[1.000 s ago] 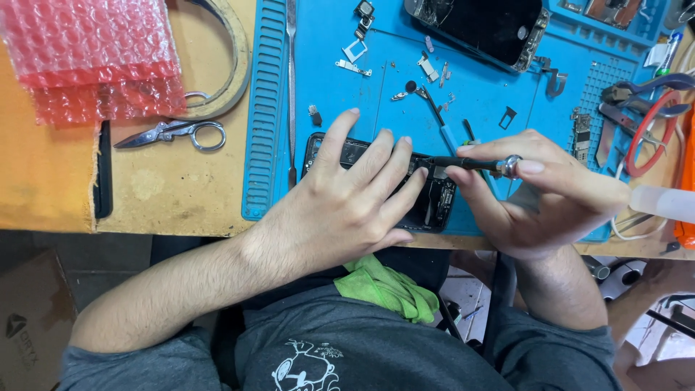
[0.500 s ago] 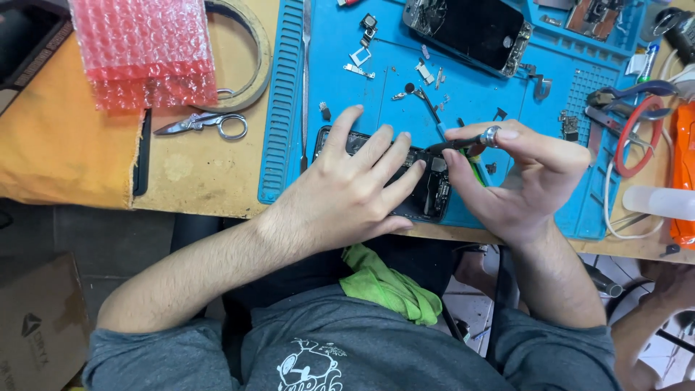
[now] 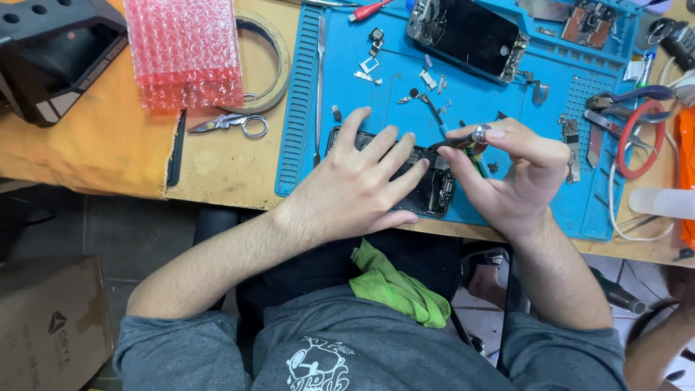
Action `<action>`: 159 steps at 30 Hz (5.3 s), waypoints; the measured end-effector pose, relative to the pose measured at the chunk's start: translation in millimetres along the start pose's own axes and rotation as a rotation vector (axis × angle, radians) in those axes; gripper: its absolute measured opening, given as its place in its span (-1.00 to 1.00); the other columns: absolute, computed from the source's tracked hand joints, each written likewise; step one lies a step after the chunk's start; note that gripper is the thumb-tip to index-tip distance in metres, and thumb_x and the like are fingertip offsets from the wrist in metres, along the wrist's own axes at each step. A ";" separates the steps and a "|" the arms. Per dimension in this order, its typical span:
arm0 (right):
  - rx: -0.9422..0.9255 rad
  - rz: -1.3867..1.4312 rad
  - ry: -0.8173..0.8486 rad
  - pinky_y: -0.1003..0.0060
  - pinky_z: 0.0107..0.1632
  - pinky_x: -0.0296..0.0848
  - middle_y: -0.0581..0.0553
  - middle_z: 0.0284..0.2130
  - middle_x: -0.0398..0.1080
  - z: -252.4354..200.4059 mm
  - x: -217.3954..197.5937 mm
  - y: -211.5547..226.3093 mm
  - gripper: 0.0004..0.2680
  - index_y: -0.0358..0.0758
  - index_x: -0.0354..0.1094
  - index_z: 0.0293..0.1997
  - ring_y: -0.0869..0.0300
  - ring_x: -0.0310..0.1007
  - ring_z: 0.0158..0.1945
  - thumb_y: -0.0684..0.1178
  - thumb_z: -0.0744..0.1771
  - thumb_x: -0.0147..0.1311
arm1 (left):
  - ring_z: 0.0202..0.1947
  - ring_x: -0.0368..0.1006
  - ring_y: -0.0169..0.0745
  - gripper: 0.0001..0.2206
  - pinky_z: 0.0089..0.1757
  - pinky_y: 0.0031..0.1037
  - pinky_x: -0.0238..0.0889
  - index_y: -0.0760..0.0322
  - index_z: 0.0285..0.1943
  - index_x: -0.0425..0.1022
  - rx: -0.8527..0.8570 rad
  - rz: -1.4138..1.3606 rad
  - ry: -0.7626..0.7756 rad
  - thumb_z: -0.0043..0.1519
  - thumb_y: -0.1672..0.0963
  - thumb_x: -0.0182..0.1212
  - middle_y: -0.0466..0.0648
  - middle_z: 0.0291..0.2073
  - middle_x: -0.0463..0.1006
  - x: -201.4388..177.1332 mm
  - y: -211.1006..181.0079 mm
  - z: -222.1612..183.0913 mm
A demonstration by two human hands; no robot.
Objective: Assembling internal components of a smartphone using a precision screwdriver on a repair bench.
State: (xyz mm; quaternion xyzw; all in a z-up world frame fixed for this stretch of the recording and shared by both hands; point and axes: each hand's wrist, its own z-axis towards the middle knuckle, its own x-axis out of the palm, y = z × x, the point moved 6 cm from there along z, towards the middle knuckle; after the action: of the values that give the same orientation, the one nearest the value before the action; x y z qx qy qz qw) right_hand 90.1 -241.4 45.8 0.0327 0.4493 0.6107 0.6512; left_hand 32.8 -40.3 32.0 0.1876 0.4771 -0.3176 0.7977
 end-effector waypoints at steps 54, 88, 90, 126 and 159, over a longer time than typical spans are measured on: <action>0.088 0.069 0.037 0.12 -0.05 0.68 -0.42 -0.09 0.60 3.6 0.8 0.8 -0.61 -0.18 0.18 0.31 -0.25 0.80 0.08 -0.42 0.46 0.36 | 0.23 0.52 0.11 -0.18 0.35 0.18 0.25 0.32 0.44 0.53 -0.090 -0.083 0.133 0.25 -0.30 0.46 0.13 0.24 0.61 -24.3 23.4 -11.7; -0.073 -0.026 0.219 0.14 0.00 0.65 -0.42 0.03 0.58 9.4 -36.6 13.8 -0.34 -0.12 -0.15 0.59 -0.06 0.75 0.07 -0.47 0.45 0.38 | 0.17 0.55 0.07 -0.36 0.20 0.17 0.33 0.08 0.39 0.63 -0.038 -0.077 0.139 0.45 -0.32 0.24 0.16 0.29 0.63 -8.2 27.8 -11.2; -0.035 -0.086 0.232 0.17 0.01 0.58 -0.35 0.13 0.57 3.4 -39.0 12.1 -0.34 -0.13 -0.21 0.55 0.01 0.73 0.09 -0.50 0.45 0.36 | 0.17 0.55 0.06 -0.33 0.19 0.17 0.33 0.08 0.39 0.64 -0.026 -0.079 0.138 0.42 -0.35 0.25 0.13 0.27 0.64 -8.3 28.5 -11.2; 0.171 -0.791 0.263 0.01 0.01 0.51 -0.28 -0.10 0.72 -98.9 -116.9 40.4 -0.87 -0.41 0.69 -0.03 -0.09 0.72 -0.06 -0.28 0.51 0.16 | 0.07 0.55 0.14 -0.36 0.26 0.20 0.34 0.09 0.26 0.75 -0.021 -0.091 0.111 0.38 -0.34 0.28 0.13 0.15 0.69 -9.7 21.8 0.1; 0.199 -0.804 0.254 -0.01 0.03 0.42 -0.24 0.01 0.59 -109.4 -101.9 1.6 -0.73 -0.20 0.63 0.22 -0.12 0.60 -0.03 0.14 0.52 0.13 | 0.04 0.55 0.17 -0.38 0.24 0.25 0.38 0.10 0.26 0.75 -0.015 -0.106 0.131 0.37 -0.31 0.30 0.16 0.14 0.70 -5.1 20.7 2.1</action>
State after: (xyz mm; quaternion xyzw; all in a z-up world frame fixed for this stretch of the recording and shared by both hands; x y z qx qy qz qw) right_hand 35.8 -380.4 37.3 -0.1577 0.5597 0.2614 0.7704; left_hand 46.7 -24.9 37.4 0.1763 0.5401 -0.3427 0.7482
